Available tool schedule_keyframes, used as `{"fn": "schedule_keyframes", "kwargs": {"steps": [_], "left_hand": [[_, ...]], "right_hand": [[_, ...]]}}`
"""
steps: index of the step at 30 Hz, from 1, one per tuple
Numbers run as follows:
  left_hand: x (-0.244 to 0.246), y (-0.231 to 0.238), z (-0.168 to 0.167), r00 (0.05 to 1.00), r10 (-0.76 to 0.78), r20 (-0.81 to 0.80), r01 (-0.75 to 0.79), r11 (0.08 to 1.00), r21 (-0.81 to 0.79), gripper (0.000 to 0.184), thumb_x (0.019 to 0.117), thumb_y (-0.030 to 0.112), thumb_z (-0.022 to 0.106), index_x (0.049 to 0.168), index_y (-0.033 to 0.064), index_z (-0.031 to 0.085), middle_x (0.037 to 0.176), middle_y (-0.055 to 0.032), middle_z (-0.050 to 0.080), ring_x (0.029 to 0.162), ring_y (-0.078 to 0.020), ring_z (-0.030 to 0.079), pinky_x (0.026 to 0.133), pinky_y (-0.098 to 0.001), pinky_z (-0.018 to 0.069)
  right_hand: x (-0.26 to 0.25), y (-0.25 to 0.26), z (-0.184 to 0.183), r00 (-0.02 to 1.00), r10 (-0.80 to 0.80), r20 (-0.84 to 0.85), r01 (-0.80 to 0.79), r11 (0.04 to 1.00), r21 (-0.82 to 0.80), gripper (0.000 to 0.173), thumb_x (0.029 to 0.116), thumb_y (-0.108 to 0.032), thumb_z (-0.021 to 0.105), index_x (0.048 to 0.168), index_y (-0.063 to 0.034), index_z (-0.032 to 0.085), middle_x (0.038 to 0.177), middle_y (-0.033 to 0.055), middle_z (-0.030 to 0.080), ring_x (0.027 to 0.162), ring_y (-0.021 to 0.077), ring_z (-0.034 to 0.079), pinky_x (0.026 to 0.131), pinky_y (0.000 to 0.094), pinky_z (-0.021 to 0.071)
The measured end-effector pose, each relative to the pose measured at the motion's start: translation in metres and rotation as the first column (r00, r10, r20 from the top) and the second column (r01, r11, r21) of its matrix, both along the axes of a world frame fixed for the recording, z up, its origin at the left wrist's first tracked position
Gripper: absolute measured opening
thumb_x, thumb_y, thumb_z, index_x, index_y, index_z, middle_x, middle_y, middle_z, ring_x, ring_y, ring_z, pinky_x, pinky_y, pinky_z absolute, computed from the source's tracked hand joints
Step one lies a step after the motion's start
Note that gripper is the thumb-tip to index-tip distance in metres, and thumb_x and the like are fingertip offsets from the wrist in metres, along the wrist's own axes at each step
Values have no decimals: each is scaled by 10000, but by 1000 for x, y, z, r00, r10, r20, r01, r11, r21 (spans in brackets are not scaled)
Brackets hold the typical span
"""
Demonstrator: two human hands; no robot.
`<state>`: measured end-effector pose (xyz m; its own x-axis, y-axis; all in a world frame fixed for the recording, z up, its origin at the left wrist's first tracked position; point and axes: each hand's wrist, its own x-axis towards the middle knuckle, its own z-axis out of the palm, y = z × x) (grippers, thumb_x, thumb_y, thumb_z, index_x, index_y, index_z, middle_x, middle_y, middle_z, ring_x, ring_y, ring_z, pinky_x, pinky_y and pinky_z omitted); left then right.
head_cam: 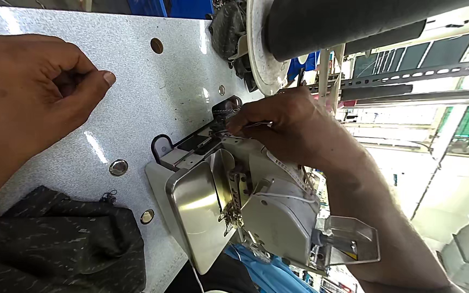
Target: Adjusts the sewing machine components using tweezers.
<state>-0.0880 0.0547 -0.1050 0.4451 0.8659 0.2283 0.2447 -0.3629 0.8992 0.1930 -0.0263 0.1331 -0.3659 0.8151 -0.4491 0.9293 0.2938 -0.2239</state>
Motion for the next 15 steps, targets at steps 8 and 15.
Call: {"fn": "schedule_keyframes", "kwargs": {"steps": [8, 15], "left_hand": [[0, 0, 1, 1000, -9, 2, 9, 1000, 16, 393, 1015, 441, 554, 902, 76, 648, 775, -22, 563, 618, -63, 484, 559, -265, 390], [1, -2, 2, 1000, -19, -10, 19, 999, 39, 388, 1011, 448, 560, 930, 83, 665, 784, -33, 577, 617, -87, 490, 555, -301, 401]], "right_hand": [[-2, -31, 33, 986, -146, -80, 161, 961, 226, 119, 922, -48, 638, 970, -92, 738, 948, -35, 754, 841, 7, 705, 743, 176, 594], [-1, -47, 44, 942, -228, -247, 293, 915, 275, 109, 914, -7, 661, 989, -69, 708, 986, -9, 759, 891, 105, 746, 802, 281, 657]]}}
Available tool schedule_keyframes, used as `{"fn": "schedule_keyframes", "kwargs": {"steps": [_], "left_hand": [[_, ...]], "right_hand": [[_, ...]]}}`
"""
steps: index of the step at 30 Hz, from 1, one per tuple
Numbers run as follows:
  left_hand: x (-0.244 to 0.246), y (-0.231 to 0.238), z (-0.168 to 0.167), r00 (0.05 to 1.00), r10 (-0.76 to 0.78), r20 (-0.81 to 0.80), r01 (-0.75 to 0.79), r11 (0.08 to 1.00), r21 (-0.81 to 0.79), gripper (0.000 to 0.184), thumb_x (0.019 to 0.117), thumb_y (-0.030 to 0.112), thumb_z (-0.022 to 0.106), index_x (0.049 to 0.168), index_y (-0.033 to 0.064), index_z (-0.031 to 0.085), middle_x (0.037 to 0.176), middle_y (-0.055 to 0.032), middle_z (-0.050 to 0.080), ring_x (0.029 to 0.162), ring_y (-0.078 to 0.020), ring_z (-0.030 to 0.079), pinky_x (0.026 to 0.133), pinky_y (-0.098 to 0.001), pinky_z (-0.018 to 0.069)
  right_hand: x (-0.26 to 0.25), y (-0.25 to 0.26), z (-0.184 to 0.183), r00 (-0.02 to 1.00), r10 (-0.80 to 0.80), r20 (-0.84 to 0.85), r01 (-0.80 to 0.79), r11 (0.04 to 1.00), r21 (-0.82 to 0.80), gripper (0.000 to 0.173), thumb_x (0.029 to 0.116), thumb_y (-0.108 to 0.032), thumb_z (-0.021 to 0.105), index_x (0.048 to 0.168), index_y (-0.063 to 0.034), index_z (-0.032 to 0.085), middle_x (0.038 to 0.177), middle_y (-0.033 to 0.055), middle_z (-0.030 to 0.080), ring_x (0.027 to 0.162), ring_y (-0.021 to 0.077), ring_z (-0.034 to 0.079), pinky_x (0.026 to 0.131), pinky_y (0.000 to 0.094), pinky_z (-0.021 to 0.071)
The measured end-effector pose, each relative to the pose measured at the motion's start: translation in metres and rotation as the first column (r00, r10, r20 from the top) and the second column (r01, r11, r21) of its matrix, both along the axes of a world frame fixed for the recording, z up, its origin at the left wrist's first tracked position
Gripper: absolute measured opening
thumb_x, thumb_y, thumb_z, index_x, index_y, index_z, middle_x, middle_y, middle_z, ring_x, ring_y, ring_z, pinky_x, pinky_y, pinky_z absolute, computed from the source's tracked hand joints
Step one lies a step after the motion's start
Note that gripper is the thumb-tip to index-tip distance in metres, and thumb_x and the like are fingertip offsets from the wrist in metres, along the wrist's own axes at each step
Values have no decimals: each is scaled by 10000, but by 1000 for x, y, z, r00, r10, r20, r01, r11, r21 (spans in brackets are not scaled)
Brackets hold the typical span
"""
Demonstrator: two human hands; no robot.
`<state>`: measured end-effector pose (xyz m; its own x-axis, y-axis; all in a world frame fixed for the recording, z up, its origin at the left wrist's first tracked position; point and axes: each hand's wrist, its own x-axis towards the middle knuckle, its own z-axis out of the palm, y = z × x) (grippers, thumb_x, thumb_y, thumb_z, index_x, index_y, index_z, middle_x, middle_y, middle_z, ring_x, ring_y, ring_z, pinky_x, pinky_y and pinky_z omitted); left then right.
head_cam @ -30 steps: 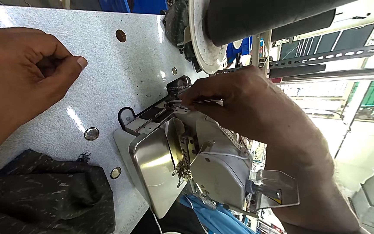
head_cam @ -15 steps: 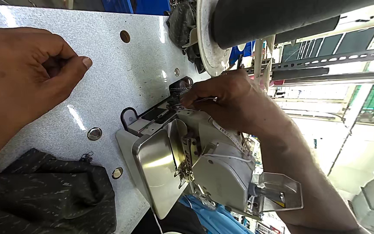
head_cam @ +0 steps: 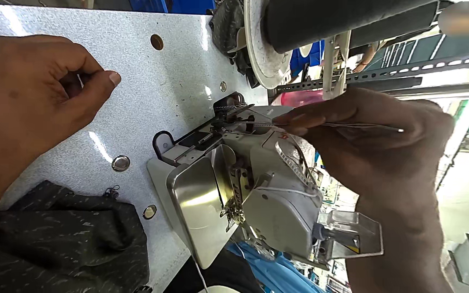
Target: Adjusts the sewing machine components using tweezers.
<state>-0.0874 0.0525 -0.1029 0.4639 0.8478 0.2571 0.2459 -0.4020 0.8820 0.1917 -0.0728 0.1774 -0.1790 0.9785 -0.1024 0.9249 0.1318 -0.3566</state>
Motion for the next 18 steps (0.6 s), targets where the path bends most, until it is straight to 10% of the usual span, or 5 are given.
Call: {"fn": "schedule_keyframes", "kwargs": {"steps": [5, 12, 18], "left_hand": [[15, -23, 41, 961, -75, 265, 110, 987, -120, 284, 1002, 353, 599, 1103, 101, 685, 927, 25, 635, 687, -26, 569, 579, -194, 486], [42, -76, 103, 736, -369, 567, 537, 829, -157, 756, 969, 477, 648, 1566, 105, 370, 1505, 9, 517, 1015, -49, 653, 787, -224, 586], [33, -79, 109, 769, -300, 564, 468, 866, -178, 262, 1093, 282, 466, 1064, 160, 696, 775, 134, 627, 658, 30, 593, 559, -129, 518]], "right_hand": [[-6, -3, 12, 976, -6, -218, 18, 998, 52, 84, 938, -91, 727, 1003, -117, 682, 988, -7, 766, 883, 193, 766, 822, 382, 679], [-27, 6, 13, 914, 11, -405, 1, 1000, 30, 85, 924, -99, 750, 957, -127, 677, 916, -2, 764, 830, 204, 765, 791, 396, 687], [-46, 13, 12, 827, 14, -562, -18, 1000, -2, 141, 894, -67, 780, 937, -123, 658, 922, 19, 760, 832, 204, 764, 768, 375, 687]]}}
